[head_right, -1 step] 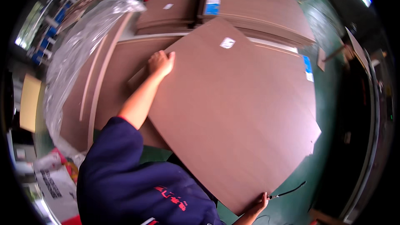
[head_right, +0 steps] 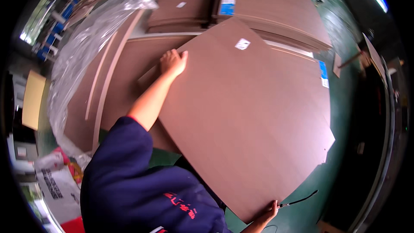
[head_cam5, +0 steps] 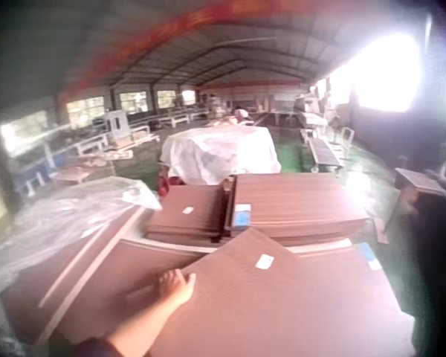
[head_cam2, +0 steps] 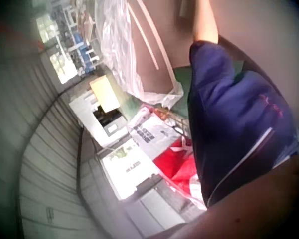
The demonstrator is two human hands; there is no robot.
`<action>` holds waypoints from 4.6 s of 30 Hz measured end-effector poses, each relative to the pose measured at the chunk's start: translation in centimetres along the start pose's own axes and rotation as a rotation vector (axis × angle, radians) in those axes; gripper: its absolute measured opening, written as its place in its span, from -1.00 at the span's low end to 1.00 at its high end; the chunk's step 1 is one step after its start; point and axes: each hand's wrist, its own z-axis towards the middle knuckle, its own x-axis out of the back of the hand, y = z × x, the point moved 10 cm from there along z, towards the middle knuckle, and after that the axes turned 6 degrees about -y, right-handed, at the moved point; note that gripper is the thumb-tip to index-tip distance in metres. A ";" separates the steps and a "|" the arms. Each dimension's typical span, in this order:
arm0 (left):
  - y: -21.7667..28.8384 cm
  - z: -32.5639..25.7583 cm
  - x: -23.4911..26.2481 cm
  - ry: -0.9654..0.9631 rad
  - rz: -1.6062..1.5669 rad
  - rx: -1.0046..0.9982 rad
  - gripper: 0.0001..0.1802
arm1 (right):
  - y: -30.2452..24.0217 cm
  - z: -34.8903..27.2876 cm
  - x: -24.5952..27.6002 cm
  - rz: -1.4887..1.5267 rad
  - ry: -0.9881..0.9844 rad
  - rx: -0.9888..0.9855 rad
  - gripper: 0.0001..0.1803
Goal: The person picks up a wooden board from a stack, places it onto a manufacturing machine, uses a hand-held air nozzle to clean the board, and then moves the board to another pile.
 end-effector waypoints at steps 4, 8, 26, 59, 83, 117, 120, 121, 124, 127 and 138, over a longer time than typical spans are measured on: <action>-0.2 -1.6 0.5 0.081 -0.069 -0.008 -0.35 | 0.0 0.0 -0.7 0.070 -0.014 -0.065 -0.79; -0.4 -5.9 1.3 0.305 -0.047 -0.102 -0.32 | -1.4 -0.2 -1.8 0.046 -0.068 0.009 -0.70; 3.4 -30.3 2.3 0.044 -0.079 -0.258 -0.15 | -3.1 2.7 -1.0 -0.202 -0.262 0.174 -0.76; -4.6 -29.4 2.6 -0.344 -0.199 0.154 -0.35 | -5.9 -4.5 29.7 0.027 0.380 0.085 -0.70; 27.1 -42.8 8.7 -0.254 -1.056 -0.255 -0.47 | -12.3 -6.6 52.9 0.368 0.409 0.435 -0.88; 103.0 -44.8 -7.5 -0.367 -0.860 -0.522 -0.50 | -36.5 37.9 75.7 0.480 0.620 0.496 -0.92; 106.1 -43.2 -9.6 -0.269 -0.783 -0.476 -0.48 | -40.6 47.5 77.4 0.466 0.542 0.425 -0.84; 107.5 -43.6 -9.7 -0.272 -0.747 -0.439 -0.48 | -42.8 50.5 78.1 0.455 0.522 0.417 -0.83; 109.9 -42.6 -11.6 -0.219 -0.693 -0.368 -0.47 | -49.0 59.0 80.5 0.353 0.479 0.397 -0.85; 112.3 -43.5 -10.5 -0.136 -0.657 -0.262 -0.48 | -54.6 66.4 81.8 0.269 0.400 0.362 -0.86; 131.7 -38.7 -17.0 -0.205 -0.682 -0.173 -0.50 | -65.6 91.8 79.4 0.248 0.383 0.314 -0.88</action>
